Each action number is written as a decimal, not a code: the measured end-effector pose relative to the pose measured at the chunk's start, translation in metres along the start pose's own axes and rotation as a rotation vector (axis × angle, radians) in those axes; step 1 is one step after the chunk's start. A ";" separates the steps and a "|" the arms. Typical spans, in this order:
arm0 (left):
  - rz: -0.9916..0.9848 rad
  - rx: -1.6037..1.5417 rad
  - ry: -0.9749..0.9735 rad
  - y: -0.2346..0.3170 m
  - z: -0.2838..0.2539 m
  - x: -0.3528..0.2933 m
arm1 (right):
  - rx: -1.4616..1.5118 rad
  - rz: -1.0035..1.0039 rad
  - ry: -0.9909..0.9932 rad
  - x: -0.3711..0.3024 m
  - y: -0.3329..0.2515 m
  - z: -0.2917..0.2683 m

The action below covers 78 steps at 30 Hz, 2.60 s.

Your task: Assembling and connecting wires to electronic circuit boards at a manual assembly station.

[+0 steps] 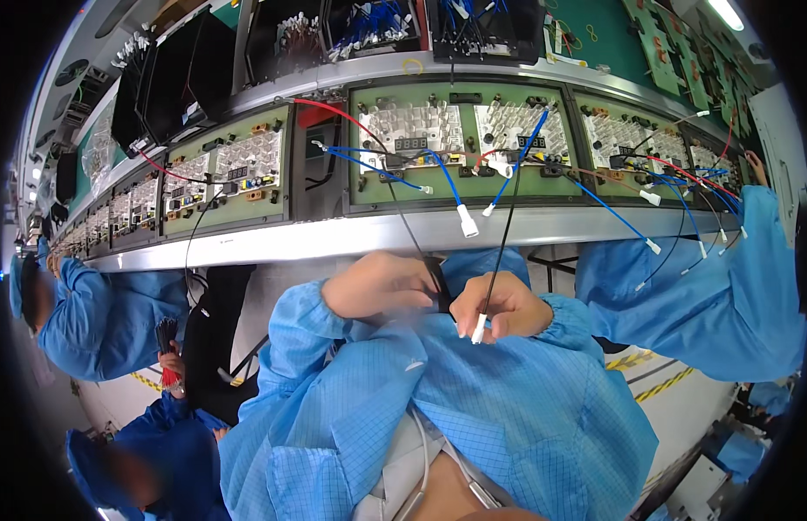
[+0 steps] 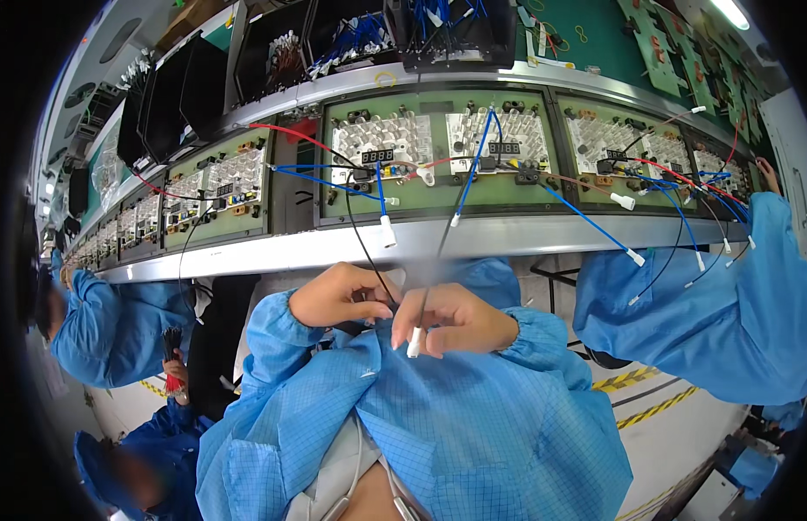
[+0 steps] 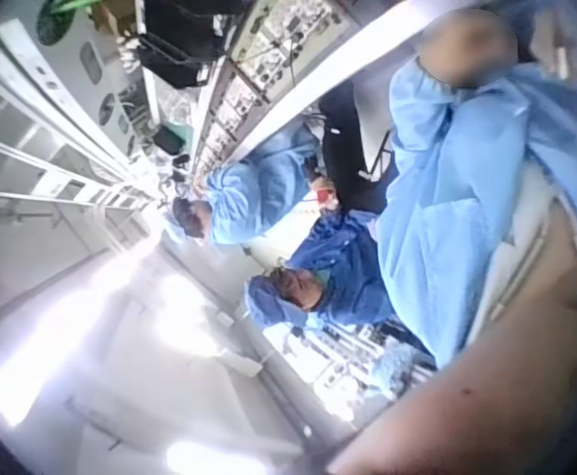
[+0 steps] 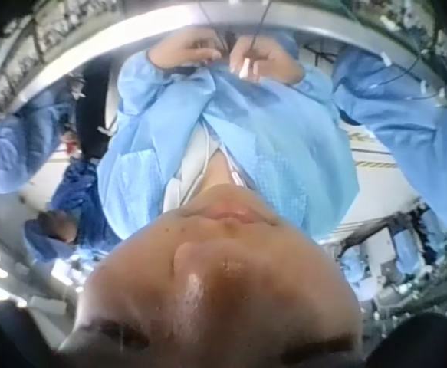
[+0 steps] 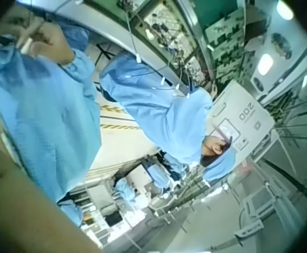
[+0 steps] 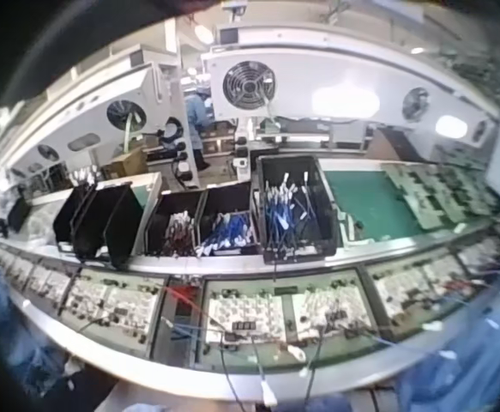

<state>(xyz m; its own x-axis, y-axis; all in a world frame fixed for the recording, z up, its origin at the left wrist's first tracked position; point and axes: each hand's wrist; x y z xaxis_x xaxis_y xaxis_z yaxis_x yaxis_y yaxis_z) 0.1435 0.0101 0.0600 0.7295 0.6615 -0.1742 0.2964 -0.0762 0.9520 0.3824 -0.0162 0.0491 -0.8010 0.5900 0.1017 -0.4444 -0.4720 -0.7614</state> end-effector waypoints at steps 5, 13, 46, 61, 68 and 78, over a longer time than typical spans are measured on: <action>-0.048 0.008 0.025 -0.008 -0.006 -0.005 | -0.031 -0.136 -0.036 -0.002 0.003 -0.011; -0.119 -0.017 0.018 -0.007 -0.004 -0.002 | -0.207 -0.198 0.147 -0.023 -0.006 -0.026; -0.184 0.169 0.949 0.018 -0.046 -0.084 | -0.759 -0.043 0.524 -0.062 -0.025 -0.050; -0.407 0.977 1.082 -0.017 -0.057 -0.067 | -1.043 -0.215 0.829 -0.075 -0.034 -0.047; -0.636 1.004 0.963 -0.012 -0.055 -0.052 | -1.142 -0.442 0.812 -0.087 -0.036 -0.061; -0.477 1.070 1.084 -0.032 -0.056 -0.058 | -0.978 -0.443 0.822 -0.090 -0.032 -0.066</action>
<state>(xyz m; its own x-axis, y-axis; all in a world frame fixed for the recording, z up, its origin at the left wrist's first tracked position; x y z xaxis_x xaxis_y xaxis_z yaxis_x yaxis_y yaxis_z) 0.0570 0.0163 0.0538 -0.1781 0.9350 0.3067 0.9759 0.1278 0.1769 0.4954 -0.0113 0.0224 -0.0433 0.9502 0.3086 0.1398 0.3116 -0.9399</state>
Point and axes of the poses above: each hand's wrist, its own x-axis towards the middle knuckle, its own z-axis out of the palm, y = z × x, and after that the axes turned 6 degrees about y, right-handed
